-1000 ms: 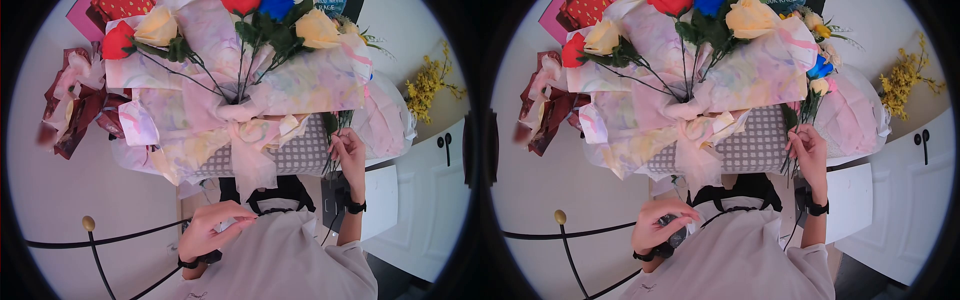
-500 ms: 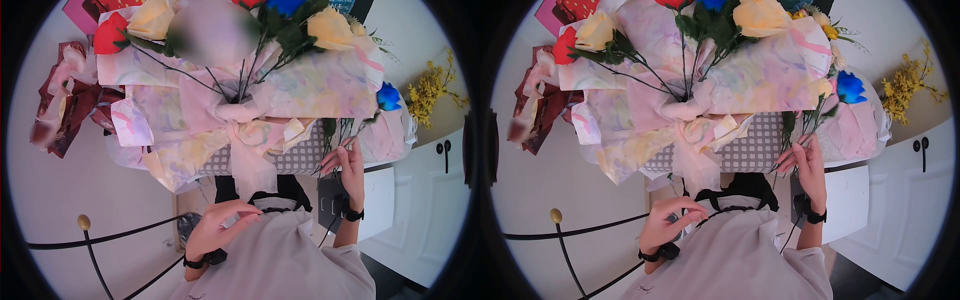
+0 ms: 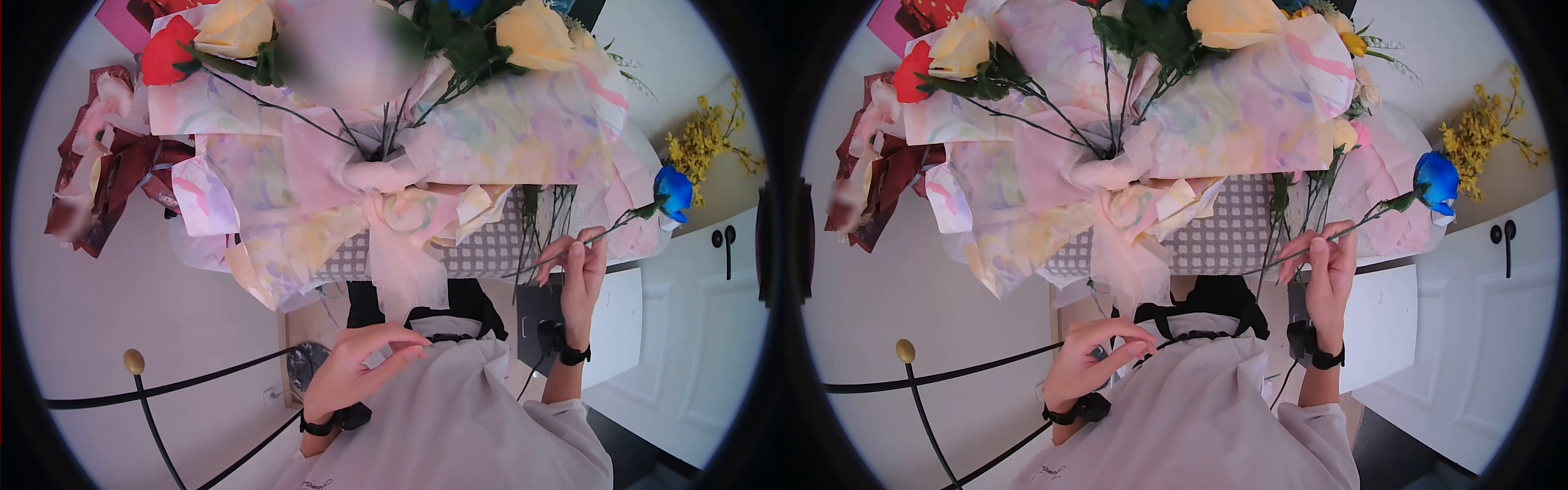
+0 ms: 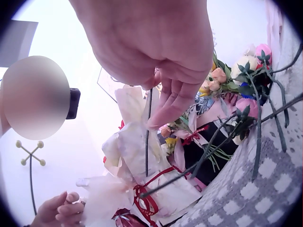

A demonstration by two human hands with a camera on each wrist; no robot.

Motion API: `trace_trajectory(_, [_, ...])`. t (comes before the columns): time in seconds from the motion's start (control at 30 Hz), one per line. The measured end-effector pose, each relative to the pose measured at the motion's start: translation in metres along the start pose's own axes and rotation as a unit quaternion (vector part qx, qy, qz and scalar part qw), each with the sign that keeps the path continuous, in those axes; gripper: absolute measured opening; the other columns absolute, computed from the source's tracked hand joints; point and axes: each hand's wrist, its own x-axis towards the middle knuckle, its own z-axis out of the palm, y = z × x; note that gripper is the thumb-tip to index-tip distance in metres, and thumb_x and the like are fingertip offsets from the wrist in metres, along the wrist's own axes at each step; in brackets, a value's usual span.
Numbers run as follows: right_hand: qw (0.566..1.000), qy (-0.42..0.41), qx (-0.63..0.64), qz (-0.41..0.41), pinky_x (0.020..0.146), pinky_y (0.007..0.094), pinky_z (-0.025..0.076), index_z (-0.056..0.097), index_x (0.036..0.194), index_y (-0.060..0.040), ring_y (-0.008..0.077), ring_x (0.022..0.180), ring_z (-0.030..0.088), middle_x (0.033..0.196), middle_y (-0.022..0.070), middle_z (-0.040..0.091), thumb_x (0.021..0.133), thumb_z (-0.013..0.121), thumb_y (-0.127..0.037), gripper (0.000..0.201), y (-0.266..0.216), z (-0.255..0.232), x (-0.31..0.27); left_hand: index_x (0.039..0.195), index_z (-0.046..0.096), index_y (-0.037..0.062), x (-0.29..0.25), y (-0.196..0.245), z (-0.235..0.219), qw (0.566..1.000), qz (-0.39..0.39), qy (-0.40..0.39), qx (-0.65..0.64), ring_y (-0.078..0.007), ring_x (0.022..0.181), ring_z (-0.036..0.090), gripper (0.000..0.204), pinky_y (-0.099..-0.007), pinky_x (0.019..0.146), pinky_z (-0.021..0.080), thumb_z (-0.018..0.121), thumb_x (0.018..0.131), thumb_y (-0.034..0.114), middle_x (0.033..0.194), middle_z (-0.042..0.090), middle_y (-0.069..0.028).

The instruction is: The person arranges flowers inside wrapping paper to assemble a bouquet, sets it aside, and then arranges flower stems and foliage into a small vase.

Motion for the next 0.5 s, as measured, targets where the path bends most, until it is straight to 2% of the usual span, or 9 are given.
trace_trajectory(0.07, [1.000,0.002,0.008,-0.010,0.054,0.0289,0.054,0.034,0.106,-0.0080,0.0213,0.061,0.065,0.081,0.0208,0.065,0.110,0.041,-0.023,0.017,-0.002,0.005,-0.001,0.106,0.070,-0.0025,-0.001,0.002,0.002,1.000,-0.009,-0.004,-0.004,-0.0177,0.073,0.068,0.015,-0.0278,0.068,0.052,0.068,0.092,0.000,0.090,0.073,-0.0104])
trace_trajectory(0.17, [0.999,0.006,0.051,-0.009,0.059,0.0296,0.055,0.038,0.102,-0.0035,0.0209,0.063,0.065,0.083,0.0206,0.067,0.107,0.046,-0.010,0.012,-0.014,0.018,-0.007,0.108,0.070,-0.0029,-0.006,0.003,0.002,1.000,-0.006,0.010,-0.013,-0.0174,0.073,0.068,0.017,-0.0277,0.068,0.052,0.068,0.091,-0.001,0.089,0.073,-0.0109])
trace_trajectory(0.23, [0.999,-0.047,0.007,0.019,0.059,0.0317,0.058,0.040,0.103,-0.0018,0.0228,0.065,0.066,0.087,0.0225,0.066,0.107,0.047,-0.014,0.015,-0.025,0.028,-0.022,0.111,0.070,-0.0027,-0.006,0.008,0.001,0.999,0.010,0.028,-0.013,-0.0170,0.073,0.067,0.020,-0.0273,0.067,0.052,0.068,0.091,-0.001,0.091,0.073,-0.0110])
trace_trajectory(0.27, [0.995,-0.089,0.020,0.033,0.064,0.0337,0.059,0.042,0.105,0.0003,0.0246,0.070,0.068,0.089,0.0231,0.067,0.105,0.048,-0.007,0.010,-0.029,0.033,-0.029,0.114,0.069,-0.0025,-0.006,0.012,0.000,0.999,0.025,0.040,-0.013,-0.0166,0.072,0.065,0.024,-0.0270,0.066,0.052,0.069,0.090,-0.001,0.093,0.072,-0.0111])
trace_trajectory(0.3, [0.990,-0.107,0.025,0.085,0.071,0.0318,0.059,0.057,0.097,0.0066,0.0222,0.080,0.071,0.091,0.0199,0.070,0.096,0.051,0.009,0.006,-0.032,0.037,-0.039,0.114,0.069,-0.0025,-0.003,0.017,0.000,0.998,0.024,0.051,-0.012,-0.0166,0.072,0.065,0.024,-0.0270,0.066,0.052,0.069,0.090,-0.001,0.093,0.072,-0.0111])
trace_trajectory(0.33, [0.973,-0.205,-0.063,0.081,0.076,0.0307,0.059,0.063,0.098,0.0075,0.0210,0.084,0.072,0.096,0.0164,0.072,0.095,0.057,0.007,0.007,-0.031,0.034,-0.042,0.120,0.067,-0.0013,0.003,0.025,0.002,0.997,0.057,0.052,-0.011,-0.0167,0.073,0.064,0.031,-0.0269,0.066,0.051,0.070,0.089,-0.001,0.097,0.072,-0.0107])
trace_trajectory(0.4, [0.921,-0.370,-0.122,0.026,0.088,0.0312,0.056,0.062,0.116,0.0063,0.0227,0.099,0.071,0.111,0.0167,0.071,0.096,0.060,0.003,0.021,-0.031,0.035,-0.046,0.126,0.065,-0.0002,0.013,0.038,0.010,0.994,0.093,0.062,-0.008,-0.0167,0.073,0.062,0.038,-0.0268,0.065,0.051,0.071,0.088,0.000,0.101,0.071,-0.0104])
trace_trajectory(0.47, [0.894,-0.434,-0.069,0.092,0.100,0.0327,0.050,0.057,0.133,0.0003,0.0248,0.115,0.065,0.125,0.0168,0.066,0.097,0.062,-0.002,0.037,-0.015,0.031,-0.064,0.135,0.059,0.0029,0.023,0.049,0.019,0.996,0.082,0.030,-0.025,-0.0165,0.074,0.060,0.052,-0.0262,0.064,0.051,0.074,0.086,0.001,0.108,0.068,-0.0091])
trace_trajectory(0.5, [0.889,-0.417,0.081,0.170,0.110,0.0373,0.043,0.051,0.142,-0.0051,0.0266,0.130,0.054,0.135,0.0168,0.060,0.095,0.066,-0.009,0.049,-0.021,0.037,-0.070,0.138,0.056,0.0048,0.028,0.054,0.020,0.999,0.036,-0.004,-0.016,-0.0198,0.079,0.062,0.062,-0.0292,0.068,0.052,0.078,0.080,0.005,0.110,0.067,-0.0089])
